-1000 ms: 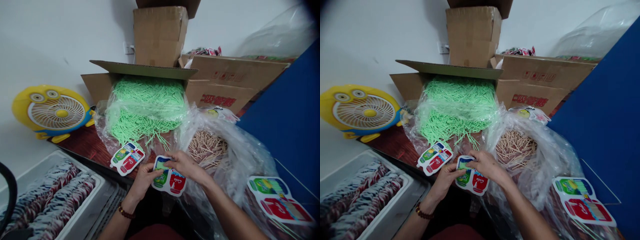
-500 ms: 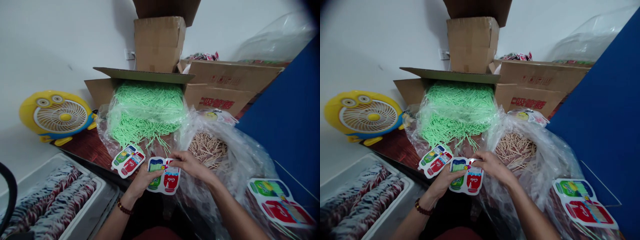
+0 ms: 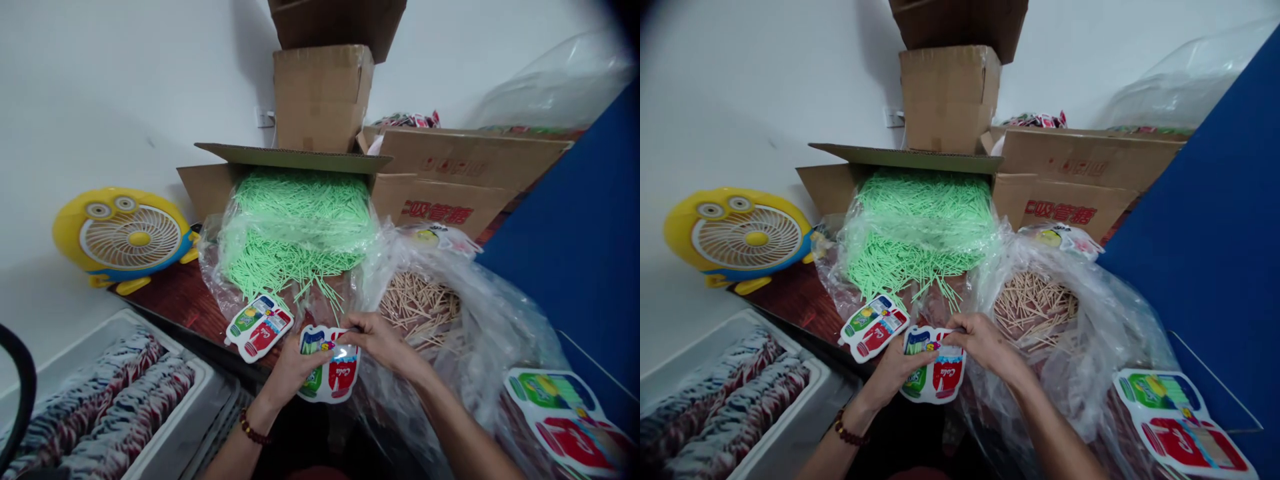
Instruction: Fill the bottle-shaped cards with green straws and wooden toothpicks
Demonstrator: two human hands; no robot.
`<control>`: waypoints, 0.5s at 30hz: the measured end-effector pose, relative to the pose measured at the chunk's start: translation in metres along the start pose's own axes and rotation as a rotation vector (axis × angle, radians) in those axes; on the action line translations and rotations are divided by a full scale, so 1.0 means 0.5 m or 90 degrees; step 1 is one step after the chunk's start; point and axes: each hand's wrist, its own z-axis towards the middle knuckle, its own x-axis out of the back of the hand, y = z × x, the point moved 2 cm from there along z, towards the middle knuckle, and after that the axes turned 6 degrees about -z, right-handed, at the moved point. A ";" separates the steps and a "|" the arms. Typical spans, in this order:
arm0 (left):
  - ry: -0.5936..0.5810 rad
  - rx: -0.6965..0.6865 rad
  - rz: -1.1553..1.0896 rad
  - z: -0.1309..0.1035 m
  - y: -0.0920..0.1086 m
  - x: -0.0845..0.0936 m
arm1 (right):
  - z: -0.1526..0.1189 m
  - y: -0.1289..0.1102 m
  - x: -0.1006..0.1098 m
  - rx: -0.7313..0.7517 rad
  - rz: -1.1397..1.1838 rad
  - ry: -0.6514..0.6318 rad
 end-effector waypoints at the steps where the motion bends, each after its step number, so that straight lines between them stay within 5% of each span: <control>1: 0.002 -0.005 0.007 0.000 -0.003 0.003 | 0.003 0.001 -0.003 -0.005 -0.016 0.004; 10: -0.016 -0.042 0.005 -0.008 -0.009 0.015 | 0.012 0.009 -0.024 0.011 -0.121 -0.020; 13: -0.003 -0.041 -0.008 -0.013 -0.007 0.017 | 0.016 -0.058 0.023 0.083 -0.133 -0.015; 15: 0.008 -0.032 -0.008 -0.014 -0.012 0.021 | 0.007 -0.118 0.083 0.146 -0.082 0.076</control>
